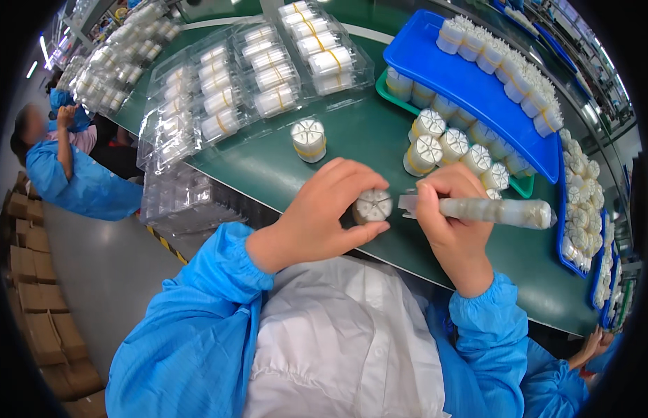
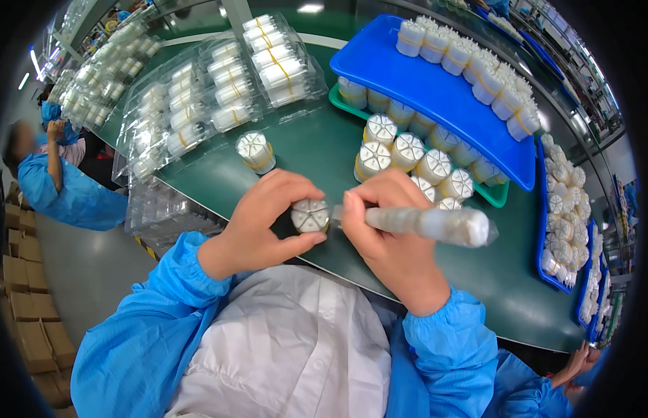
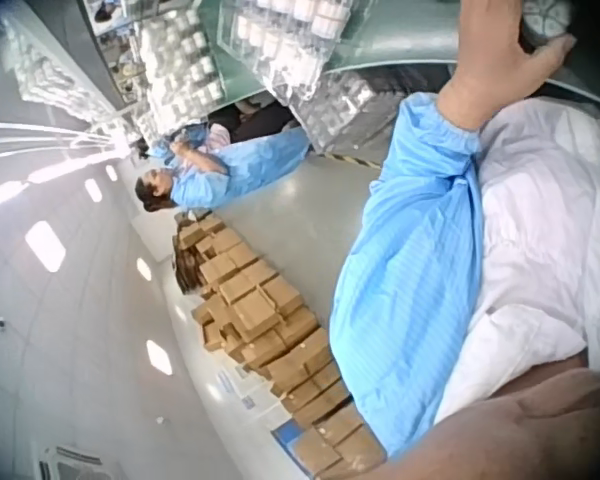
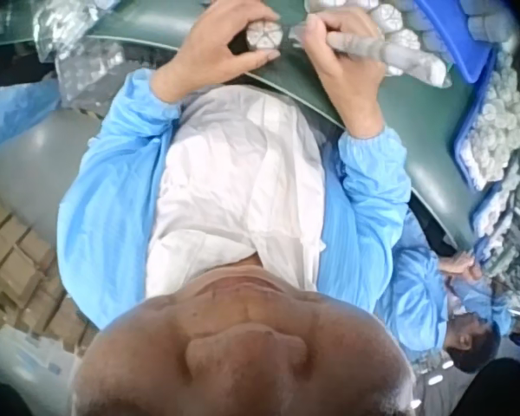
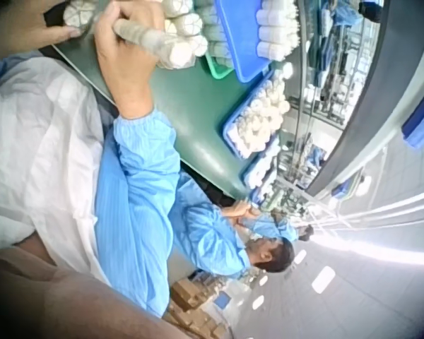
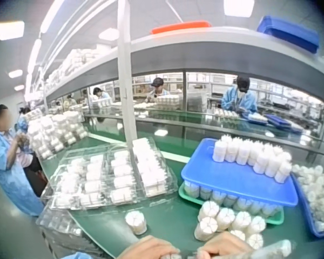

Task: The person inserts a wick into the top of small cylindrical candles using a handheld tool. They pick up a candle from a blue tray, hold it steady, and push the wick into the center. The person then places the finished candle into a clear plastic packaging tray. This process is repeated for multiple candles.

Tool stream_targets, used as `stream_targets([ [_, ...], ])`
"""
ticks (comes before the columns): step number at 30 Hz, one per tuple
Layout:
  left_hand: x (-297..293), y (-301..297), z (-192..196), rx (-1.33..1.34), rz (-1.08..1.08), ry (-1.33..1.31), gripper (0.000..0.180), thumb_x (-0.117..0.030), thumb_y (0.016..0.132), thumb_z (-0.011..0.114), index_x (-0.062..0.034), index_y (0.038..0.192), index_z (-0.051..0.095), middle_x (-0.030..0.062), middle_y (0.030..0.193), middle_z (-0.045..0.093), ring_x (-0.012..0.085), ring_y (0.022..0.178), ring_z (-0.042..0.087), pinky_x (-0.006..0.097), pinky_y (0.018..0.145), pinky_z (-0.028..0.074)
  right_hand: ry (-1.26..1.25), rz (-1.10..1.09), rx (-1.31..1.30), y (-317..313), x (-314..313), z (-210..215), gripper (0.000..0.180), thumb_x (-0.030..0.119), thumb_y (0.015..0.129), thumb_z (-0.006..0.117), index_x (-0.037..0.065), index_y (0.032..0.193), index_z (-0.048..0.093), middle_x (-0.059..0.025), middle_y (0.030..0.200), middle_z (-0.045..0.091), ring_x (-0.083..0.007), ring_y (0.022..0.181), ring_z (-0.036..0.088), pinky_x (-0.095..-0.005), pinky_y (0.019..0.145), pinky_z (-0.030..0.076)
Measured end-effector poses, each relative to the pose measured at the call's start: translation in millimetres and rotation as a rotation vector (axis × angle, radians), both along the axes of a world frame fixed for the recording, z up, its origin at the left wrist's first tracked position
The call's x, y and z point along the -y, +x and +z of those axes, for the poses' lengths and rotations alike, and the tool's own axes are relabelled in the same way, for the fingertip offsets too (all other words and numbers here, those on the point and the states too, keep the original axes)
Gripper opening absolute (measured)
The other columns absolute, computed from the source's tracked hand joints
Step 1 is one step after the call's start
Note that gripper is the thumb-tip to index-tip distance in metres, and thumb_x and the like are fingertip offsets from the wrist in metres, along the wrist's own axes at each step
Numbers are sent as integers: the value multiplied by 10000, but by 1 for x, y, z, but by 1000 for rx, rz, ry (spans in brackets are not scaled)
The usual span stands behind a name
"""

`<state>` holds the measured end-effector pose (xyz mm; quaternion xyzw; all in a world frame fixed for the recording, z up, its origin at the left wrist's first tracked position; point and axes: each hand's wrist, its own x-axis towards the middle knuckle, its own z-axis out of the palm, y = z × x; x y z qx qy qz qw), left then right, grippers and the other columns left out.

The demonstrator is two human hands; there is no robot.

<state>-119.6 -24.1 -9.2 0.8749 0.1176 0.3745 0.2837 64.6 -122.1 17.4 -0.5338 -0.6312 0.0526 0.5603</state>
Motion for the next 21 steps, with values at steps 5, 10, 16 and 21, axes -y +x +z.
stream_targets([
  [5, -1, -40, 6, -39, 347, 46, 446, -61, 703, 810, -33, 1112, 635, 127, 1037, 635, 289, 914, 607, 376, 822, 497, -99, 36, 104, -1, 1, -2, 118, 19, 819, 740, 14, 776, 631, -91, 751, 605, -240, 634, 586, -355, 555, 450],
  [10, -20, -50, 12, -164, 593, 97, 599, -110, 774, 772, -22, 1298, 497, 165, 1132, 566, 301, 983, 579, 372, 844, 490, -97, 32, 166, -8, 0, -3, 132, 35, 797, 767, 29, 776, 637, -86, 746, 593, -251, 593, 589, -364, 520, 453],
  [16, -43, -32, 27, -268, 520, 287, 518, -229, 832, 779, -8, 1249, 566, 179, 1048, 600, 372, 957, 606, 433, 824, 505, -139, 14, 208, -8, 2, -2, 131, 35, 796, 768, 31, 776, 639, -82, 743, 589, -246, 592, 594, -354, 517, 460],
  [21, -58, -34, 43, -253, 538, 325, 394, -235, 850, 761, -35, 1165, 634, 150, 966, 629, 341, 900, 622, 426, 775, 509, -132, 26, 198, -7, 4, -3, 128, 32, 793, 769, 31, 778, 642, -82, 750, 589, -242, 593, 596, -347, 520, 464],
])
